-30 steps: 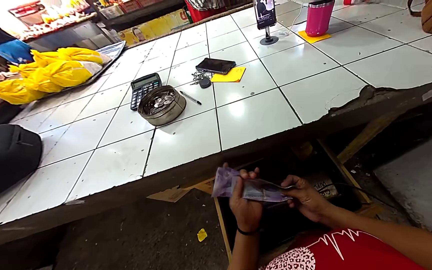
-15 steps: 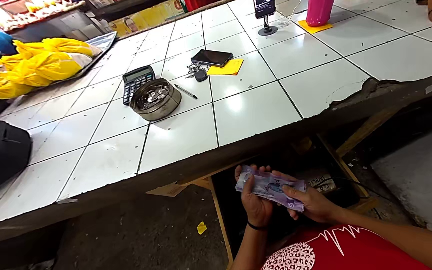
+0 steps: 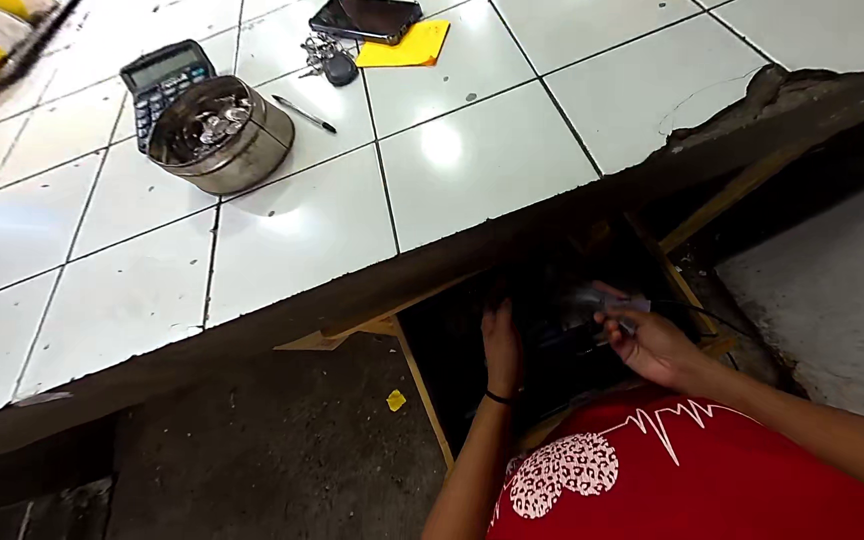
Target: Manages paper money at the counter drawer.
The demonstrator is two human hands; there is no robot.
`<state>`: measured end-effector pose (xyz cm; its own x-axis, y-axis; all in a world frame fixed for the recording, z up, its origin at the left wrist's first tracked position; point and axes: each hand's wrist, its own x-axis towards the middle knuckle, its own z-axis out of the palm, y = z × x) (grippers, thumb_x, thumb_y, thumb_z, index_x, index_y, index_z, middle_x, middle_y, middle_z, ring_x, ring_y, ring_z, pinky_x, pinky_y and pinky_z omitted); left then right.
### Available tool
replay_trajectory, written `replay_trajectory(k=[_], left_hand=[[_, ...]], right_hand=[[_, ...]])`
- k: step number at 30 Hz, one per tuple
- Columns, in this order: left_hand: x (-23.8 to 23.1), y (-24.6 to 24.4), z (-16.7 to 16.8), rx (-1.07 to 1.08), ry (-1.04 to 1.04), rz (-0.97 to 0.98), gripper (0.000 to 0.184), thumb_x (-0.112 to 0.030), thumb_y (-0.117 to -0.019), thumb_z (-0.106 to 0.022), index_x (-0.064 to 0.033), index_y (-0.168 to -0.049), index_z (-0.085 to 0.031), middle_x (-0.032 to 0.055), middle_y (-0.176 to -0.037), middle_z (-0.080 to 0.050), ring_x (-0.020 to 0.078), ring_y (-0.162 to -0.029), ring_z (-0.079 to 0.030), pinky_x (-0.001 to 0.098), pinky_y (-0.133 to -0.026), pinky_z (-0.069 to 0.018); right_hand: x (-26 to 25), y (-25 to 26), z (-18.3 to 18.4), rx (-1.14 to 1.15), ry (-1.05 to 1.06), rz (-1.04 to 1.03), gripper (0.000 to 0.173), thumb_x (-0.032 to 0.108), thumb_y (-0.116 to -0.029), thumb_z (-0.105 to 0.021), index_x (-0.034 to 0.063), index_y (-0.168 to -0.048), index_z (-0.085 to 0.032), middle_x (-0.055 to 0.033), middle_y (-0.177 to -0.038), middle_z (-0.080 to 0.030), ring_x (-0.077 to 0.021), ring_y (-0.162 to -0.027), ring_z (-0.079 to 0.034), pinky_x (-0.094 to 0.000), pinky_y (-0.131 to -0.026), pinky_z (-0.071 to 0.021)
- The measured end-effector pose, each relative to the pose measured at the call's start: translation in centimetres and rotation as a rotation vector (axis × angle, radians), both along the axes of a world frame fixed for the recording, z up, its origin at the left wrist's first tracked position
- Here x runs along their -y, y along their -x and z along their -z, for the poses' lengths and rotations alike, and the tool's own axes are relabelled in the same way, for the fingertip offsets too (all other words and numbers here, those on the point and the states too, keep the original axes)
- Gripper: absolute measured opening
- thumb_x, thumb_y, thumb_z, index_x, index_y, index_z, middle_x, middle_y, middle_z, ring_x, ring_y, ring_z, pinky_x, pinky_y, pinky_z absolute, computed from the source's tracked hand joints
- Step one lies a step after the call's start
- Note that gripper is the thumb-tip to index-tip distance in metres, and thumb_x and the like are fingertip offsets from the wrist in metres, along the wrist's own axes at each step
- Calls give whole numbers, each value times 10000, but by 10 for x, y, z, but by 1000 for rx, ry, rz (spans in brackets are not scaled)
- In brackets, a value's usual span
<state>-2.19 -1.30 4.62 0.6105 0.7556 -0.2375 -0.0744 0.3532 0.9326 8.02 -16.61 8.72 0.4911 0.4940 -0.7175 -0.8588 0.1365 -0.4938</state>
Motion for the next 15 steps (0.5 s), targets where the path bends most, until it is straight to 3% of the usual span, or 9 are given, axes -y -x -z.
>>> replay_trajectory(k=[2,4,5,7,10,13,15], left_hand=[[-9,-2,0,-126,-357,85,412,-81,-1018,-423,127,-1366,-495,248,-1387,-541,185,-1261,-555,310,-1070,-447],[-14,-6,4,-206,-686,196,348,-82,-999,-481,77,-1274,-624,237,-1325,-612,241,-1256,-585,371,-1066,-471],[-14,-9,7,-233,-799,271,350,-94,-997,-500,55,-1282,-637,239,-1333,-615,284,-1269,-588,415,-1075,-477],[-11,-21,9,-266,-954,386,412,-132,-995,-518,39,-1361,-595,244,-1403,-582,352,-1351,-529,474,-1144,-407],[-11,-42,8,-396,-1048,547,509,-189,-1034,-451,3,-1506,-445,205,-1544,-457,347,-1477,-372,509,-1242,-222],[-11,-53,22,-507,-1144,566,525,-206,-1044,-431,-14,-1531,-409,197,-1545,-460,368,-1467,-382,588,-1213,-217],[-10,-56,24,-640,-1203,601,547,-239,-1051,-438,-51,-1559,-369,187,-1529,-480,358,-1457,-401,615,-1206,-198]], right_hand=[[-16,-10,3,47,36,85,226,11,-1077,-397,49,-1280,-488,-36,-822,-655,-57,-619,-647,-165,-572,-559],[-40,-15,12,101,51,140,147,-11,-1070,-401,21,-1185,-485,-46,-799,-641,-77,-625,-649,-193,-595,-572],[-53,-17,19,125,55,158,133,-10,-1071,-400,11,-1172,-484,-53,-808,-629,-90,-639,-652,-213,-610,-582],[-75,-21,32,217,65,141,182,23,-1084,-407,-14,-1235,-502,-85,-932,-628,-121,-764,-650,-265,-702,-581],[-93,-27,34,421,222,-31,300,70,-1086,-452,-33,-1361,-509,-158,-1167,-614,-179,-1004,-609,-337,-861,-535],[-94,-43,32,639,390,-377,435,136,-1106,-431,-35,-1505,-400,-257,-1451,-510,-311,-1326,-521,-456,-1102,-432],[-83,-58,33,938,500,-693,559,174,-1077,-496,-19,-1569,-315,-245,-1533,-461,-323,-1421,-467,-456,-1182,-372]])
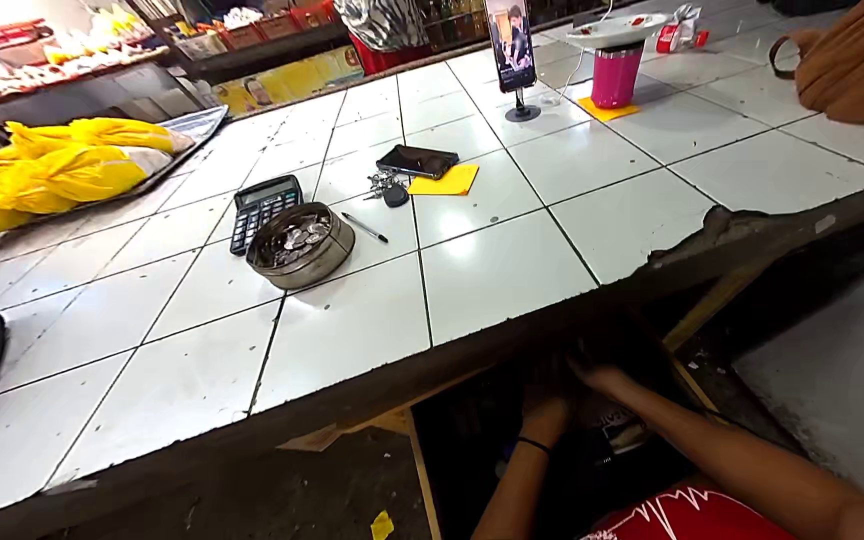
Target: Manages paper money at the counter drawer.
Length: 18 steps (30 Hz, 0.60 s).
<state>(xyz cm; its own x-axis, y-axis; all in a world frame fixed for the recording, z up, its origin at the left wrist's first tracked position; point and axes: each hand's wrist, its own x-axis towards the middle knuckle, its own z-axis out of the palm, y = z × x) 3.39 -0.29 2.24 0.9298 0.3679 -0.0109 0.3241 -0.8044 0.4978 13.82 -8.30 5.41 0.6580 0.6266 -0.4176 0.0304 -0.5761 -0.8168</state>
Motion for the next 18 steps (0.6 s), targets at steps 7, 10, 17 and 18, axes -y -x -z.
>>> replay_trajectory(k=[7,10,17,18], left_hand=[[-6,-1,7,-141,-198,35,492,-404,-1057,-394,-161,-1443,-577,83,-1537,-504,333,-1487,-356,691,-1187,-89],[-9,-3,-11,-297,-106,55,619,-518,-1029,-417,-152,-1526,-461,89,-1607,-396,319,-1530,-248,644,-1209,-30],[-26,-12,-28,-374,37,-128,1006,-684,-837,-652,-28,-1546,-369,207,-1582,-380,368,-1508,-272,567,-1234,-114],[-29,-17,-30,-372,63,-127,961,-670,-852,-649,-23,-1522,-409,204,-1556,-422,359,-1490,-315,563,-1226,-153]], right_hand=[[46,-1,19,836,-70,-299,425,292,-1030,-596,41,-1367,-656,-181,-1431,-614,-368,-1310,-600,-511,-1092,-481],[57,-4,39,877,-102,-456,350,241,-1074,-504,40,-1246,-735,-149,-1324,-695,-342,-1313,-609,-565,-1150,-407],[60,-9,44,725,97,-618,697,620,-1017,-461,78,-1432,-599,-145,-1546,-515,-348,-1500,-384,-631,-1222,-217],[58,-9,44,727,97,-618,693,617,-1002,-500,80,-1430,-601,-149,-1553,-505,-356,-1503,-376,-641,-1219,-210]])
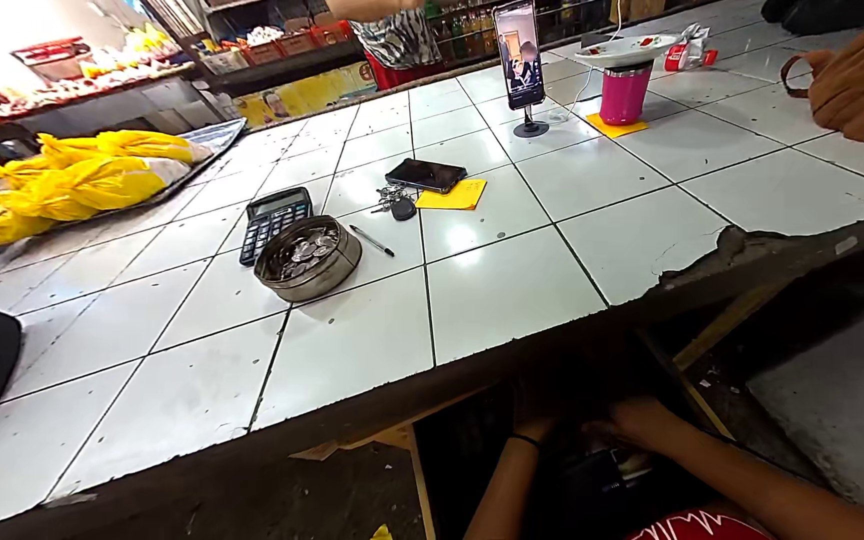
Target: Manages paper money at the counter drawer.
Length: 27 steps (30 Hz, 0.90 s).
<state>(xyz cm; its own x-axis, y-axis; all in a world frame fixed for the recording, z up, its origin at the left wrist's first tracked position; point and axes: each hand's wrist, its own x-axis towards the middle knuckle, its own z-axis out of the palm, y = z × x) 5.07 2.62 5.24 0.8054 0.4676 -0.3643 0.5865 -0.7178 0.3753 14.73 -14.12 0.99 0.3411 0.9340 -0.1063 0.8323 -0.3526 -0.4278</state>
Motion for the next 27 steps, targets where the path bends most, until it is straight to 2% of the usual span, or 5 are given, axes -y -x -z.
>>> replay_trajectory(k=[7,14,20,25,27], left_hand=[[-13,-14,14,151,151,49,737,-553,-960,-595,24,-1415,-533,234,-1440,-544,355,-1406,-455,509,-1189,-304],[-15,-11,-6,107,91,97,638,-506,-1046,-452,-9,-1437,-527,207,-1484,-517,325,-1443,-419,495,-1206,-285],[-7,-6,-10,-3,0,141,631,-468,-1057,-445,-13,-1493,-453,212,-1521,-474,350,-1464,-378,515,-1212,-251],[19,12,-2,63,-83,141,688,-506,-1042,-443,-132,-1602,-304,132,-1646,-313,325,-1554,-185,625,-1226,-23],[33,29,6,140,-126,173,634,-451,-1043,-467,-125,-1578,-368,120,-1649,-316,320,-1562,-165,652,-1216,-14]], right_hand=[[-3,4,22,189,-265,38,361,281,-966,-680,69,-1256,-721,-156,-1370,-659,-402,-1284,-606,-691,-1042,-428],[-2,2,22,159,-251,-40,273,52,-947,-633,62,-1194,-749,-114,-1303,-706,-349,-1293,-610,-632,-1073,-433],[-3,15,3,133,-95,37,457,301,-1045,-551,59,-1429,-599,-162,-1509,-550,-377,-1426,-484,-665,-1156,-317],[2,8,-18,57,-42,41,611,467,-1038,-537,30,-1465,-551,-216,-1561,-470,-400,-1452,-442,-641,-1180,-293],[7,7,-21,44,-38,21,684,497,-1026,-547,53,-1540,-462,-184,-1619,-400,-372,-1491,-392,-628,-1188,-287]])
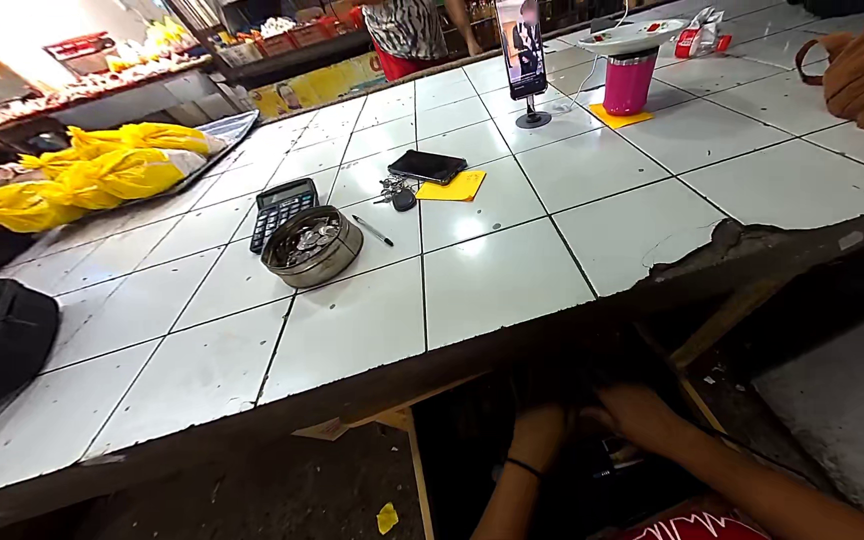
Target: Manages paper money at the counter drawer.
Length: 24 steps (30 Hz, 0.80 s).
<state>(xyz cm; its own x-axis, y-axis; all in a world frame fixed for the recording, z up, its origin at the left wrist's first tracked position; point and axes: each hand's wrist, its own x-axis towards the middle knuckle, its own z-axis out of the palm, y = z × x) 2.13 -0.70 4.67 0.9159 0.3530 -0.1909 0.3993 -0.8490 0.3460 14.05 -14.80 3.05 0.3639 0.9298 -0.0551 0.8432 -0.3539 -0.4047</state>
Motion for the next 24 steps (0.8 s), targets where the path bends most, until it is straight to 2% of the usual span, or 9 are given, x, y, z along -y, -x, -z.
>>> replay_trajectory(k=[5,6,9,13,14,16,18,20,24], left_hand=[[4,23,27,57,-81,28,634,-485,-1029,-474,-130,-1552,-424,103,-1635,-351,322,-1542,-241,666,-1208,-79],[1,24,38,129,-144,29,642,-486,-1001,-525,-122,-1526,-468,122,-1595,-417,343,-1505,-329,685,-1192,-128],[-9,20,48,210,-246,34,583,-415,-951,-633,-119,-1449,-567,165,-1464,-565,374,-1368,-522,690,-1123,-289],[-14,7,23,-132,-128,3,702,-354,-949,-655,-131,-1562,-395,161,-1595,-397,365,-1495,-324,629,-1203,-160],[-14,8,26,-74,-157,3,716,-366,-936,-672,-117,-1554,-409,175,-1598,-389,384,-1493,-322,626,-1197,-185],[-14,15,40,237,-261,1,627,-321,-869,-746,-66,-1418,-584,223,-1416,-580,430,-1317,-539,598,-1099,-389],[-10,21,41,325,-288,-1,461,-225,-861,-751,-34,-1275,-684,205,-1252,-681,403,-1153,-648,535,-976,-501],[-4,25,37,228,-221,18,307,-145,-963,-635,0,-1228,-694,199,-1228,-698,383,-1153,-662,510,-982,-516],[9,32,35,128,-135,100,250,-67,-1009,-523,30,-1165,-692,224,-1185,-700,395,-1148,-663,520,-998,-508]], right_hand=[[3,1,11,-34,77,-112,740,568,-1035,-466,57,-1567,-418,-153,-1644,-369,-344,-1555,-272,-660,-1230,-128],[1,2,15,-33,95,-113,711,542,-1044,-471,65,-1568,-420,-152,-1636,-386,-337,-1553,-282,-658,-1236,-102],[-6,1,21,13,38,-117,435,238,-1047,-569,18,-1422,-588,-190,-1498,-552,-367,-1450,-460,-682,-1202,-208],[-13,-5,25,49,-20,-133,310,-26,-973,-569,31,-1245,-706,-193,-1373,-645,-401,-1345,-558,-625,-1125,-391],[-14,-5,26,21,-14,-113,297,-13,-983,-558,28,-1232,-714,-201,-1363,-647,-410,-1335,-559,-615,-1121,-400],[-16,-3,27,-13,24,-49,312,72,-1004,-557,29,-1278,-700,-215,-1389,-624,-435,-1336,-545,-619,-1117,-399],[-21,-4,25,-75,125,-12,372,173,-1044,-520,6,-1355,-636,-238,-1452,-565,-450,-1398,-468,-629,-1161,-326],[-24,-8,22,-86,150,-55,379,235,-1065,-513,23,-1353,-639,-211,-1443,-579,-416,-1386,-495,-608,-1145,-363],[-14,-3,20,-80,143,-144,287,170,-1050,-536,58,-1242,-718,-163,-1366,-646,-379,-1336,-548,-573,-1110,-416]])
